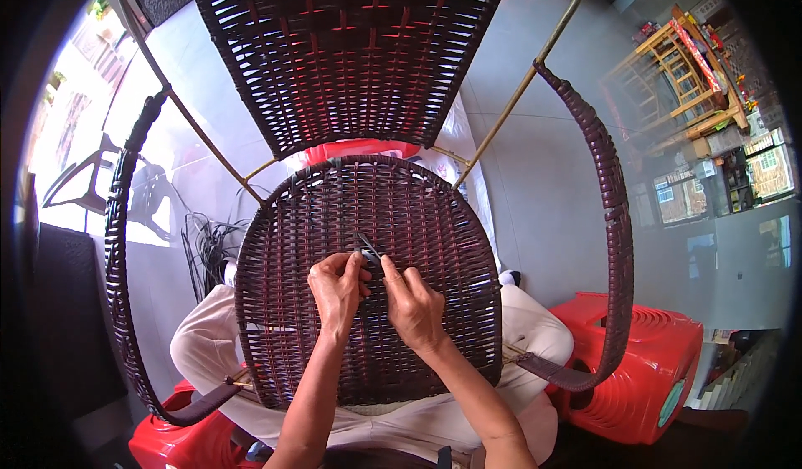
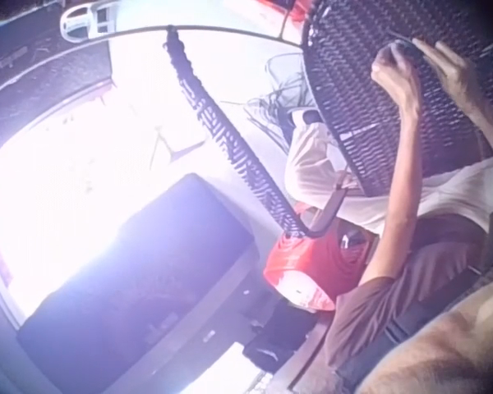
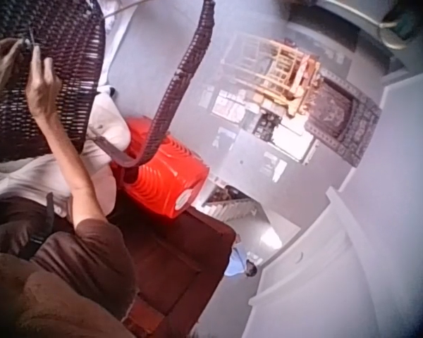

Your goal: The person weaves a dark plastic strip into the seat of a wicker chair, using a screwdriver and pliers to manipulate the material and secure it in place.

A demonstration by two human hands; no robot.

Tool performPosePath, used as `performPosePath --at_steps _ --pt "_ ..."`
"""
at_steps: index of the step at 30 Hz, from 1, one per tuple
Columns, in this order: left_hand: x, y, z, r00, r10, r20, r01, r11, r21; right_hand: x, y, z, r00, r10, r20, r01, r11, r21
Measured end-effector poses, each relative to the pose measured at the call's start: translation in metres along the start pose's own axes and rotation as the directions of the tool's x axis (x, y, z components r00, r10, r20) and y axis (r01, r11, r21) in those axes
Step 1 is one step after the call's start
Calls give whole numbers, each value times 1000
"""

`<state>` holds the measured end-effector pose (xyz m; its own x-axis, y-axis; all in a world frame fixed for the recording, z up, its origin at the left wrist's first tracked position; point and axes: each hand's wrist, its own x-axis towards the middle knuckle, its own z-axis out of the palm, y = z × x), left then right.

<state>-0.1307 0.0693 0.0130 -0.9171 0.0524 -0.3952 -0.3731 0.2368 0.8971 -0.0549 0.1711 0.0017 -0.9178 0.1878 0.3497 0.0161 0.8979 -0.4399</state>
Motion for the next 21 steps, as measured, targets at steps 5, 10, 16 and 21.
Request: performPosePath --at_steps 5,10,16,21 --pt "-3 -5 2 990 95 -100 -113 975 -193 -1 0 6 995 -47 -88 47 999 -7" --pt "-3 -11 -1 975 216 -52 -221 962 -158 -4 3 12 989 -53 -137 55 998 8" --pt "0 -21 2 872 483 -75 -462 864 198 -4 3 11 983 -72 -167 77 997 19" --pt "5 -21 3 844 534 -54 -501 820 276 -4 4 10 981 -72 -179 78 996 30"
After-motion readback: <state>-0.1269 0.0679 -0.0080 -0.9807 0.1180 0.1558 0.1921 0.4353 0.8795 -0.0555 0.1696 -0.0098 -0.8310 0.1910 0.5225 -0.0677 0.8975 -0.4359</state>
